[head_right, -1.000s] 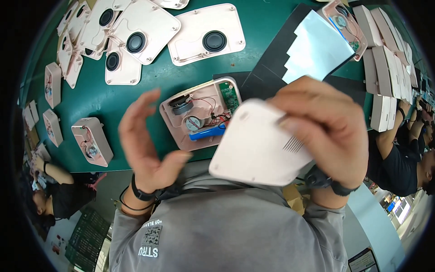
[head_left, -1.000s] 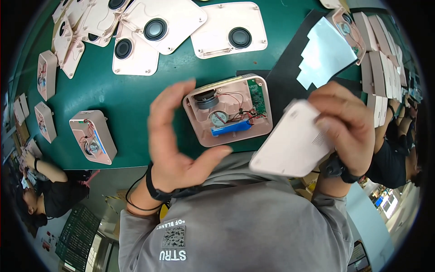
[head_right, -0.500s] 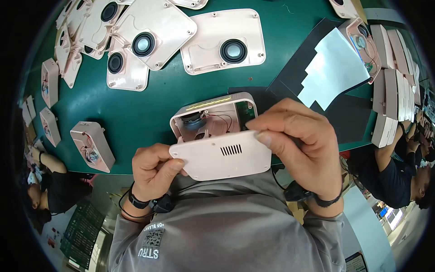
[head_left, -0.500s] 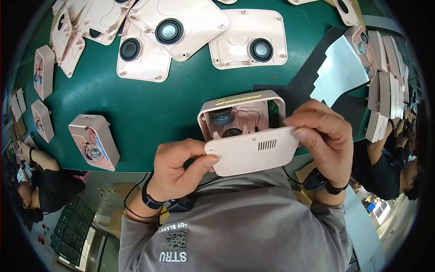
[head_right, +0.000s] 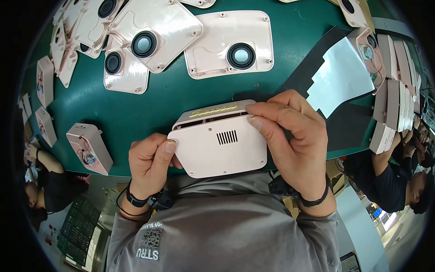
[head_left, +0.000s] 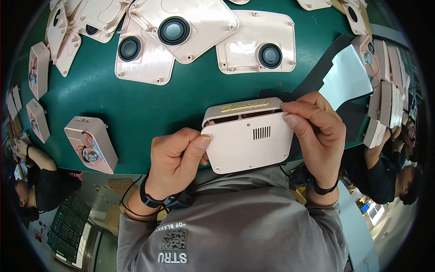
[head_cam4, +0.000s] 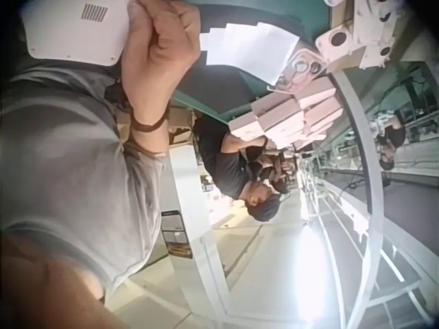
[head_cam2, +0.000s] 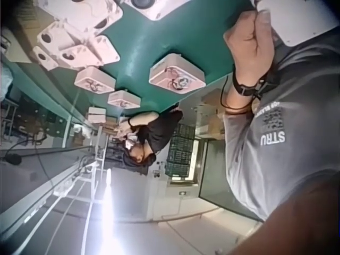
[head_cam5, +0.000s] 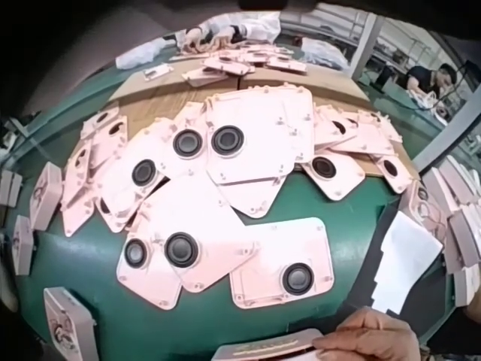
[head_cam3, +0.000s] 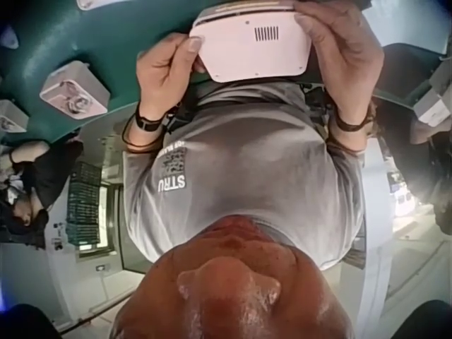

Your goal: The person assembles speakers by arranging the internal wires and circuit board within a pink housing and pressing a back cover onto the unit. Once closed, the person places the completed speaker onto a stack and picks up a new housing to repeat the process.

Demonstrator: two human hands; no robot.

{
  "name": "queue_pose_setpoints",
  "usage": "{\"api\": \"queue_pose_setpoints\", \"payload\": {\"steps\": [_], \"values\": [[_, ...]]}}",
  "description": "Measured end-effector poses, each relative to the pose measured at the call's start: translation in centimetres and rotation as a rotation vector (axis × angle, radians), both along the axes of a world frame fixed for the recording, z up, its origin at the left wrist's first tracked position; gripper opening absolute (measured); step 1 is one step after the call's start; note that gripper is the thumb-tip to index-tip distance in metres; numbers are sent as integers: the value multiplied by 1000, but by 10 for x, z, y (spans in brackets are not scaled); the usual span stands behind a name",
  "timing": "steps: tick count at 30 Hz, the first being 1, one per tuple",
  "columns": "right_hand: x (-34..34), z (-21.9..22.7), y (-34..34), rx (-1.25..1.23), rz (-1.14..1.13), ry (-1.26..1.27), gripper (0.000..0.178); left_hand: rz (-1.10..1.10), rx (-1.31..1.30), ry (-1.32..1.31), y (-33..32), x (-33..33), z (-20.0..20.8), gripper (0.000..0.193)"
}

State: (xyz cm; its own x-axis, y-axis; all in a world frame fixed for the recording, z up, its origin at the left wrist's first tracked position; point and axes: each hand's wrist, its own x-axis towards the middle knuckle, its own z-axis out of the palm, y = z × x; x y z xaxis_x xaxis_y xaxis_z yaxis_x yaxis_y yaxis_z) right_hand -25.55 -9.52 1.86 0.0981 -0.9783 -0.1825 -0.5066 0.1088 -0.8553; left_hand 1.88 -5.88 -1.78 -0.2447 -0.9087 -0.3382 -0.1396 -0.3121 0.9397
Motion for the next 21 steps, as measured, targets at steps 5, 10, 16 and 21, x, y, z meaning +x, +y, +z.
{"api": "queue_pose_setpoints", "payload": {"steps": [5,10,16,21], "values": [[-3,-5,3,-17,38,-11,21,40,-32,-50,0,-5,0,22],[2,-18,2,-67,-10,74,17,-138,-101,-310,-12,1,4,12],[6,-20,0,26,-59,75,12,-116,-657,-688,-23,-19,4,32],[7,-27,7,17,-125,25,13,-635,-801,-668,-20,-47,8,71]]}}
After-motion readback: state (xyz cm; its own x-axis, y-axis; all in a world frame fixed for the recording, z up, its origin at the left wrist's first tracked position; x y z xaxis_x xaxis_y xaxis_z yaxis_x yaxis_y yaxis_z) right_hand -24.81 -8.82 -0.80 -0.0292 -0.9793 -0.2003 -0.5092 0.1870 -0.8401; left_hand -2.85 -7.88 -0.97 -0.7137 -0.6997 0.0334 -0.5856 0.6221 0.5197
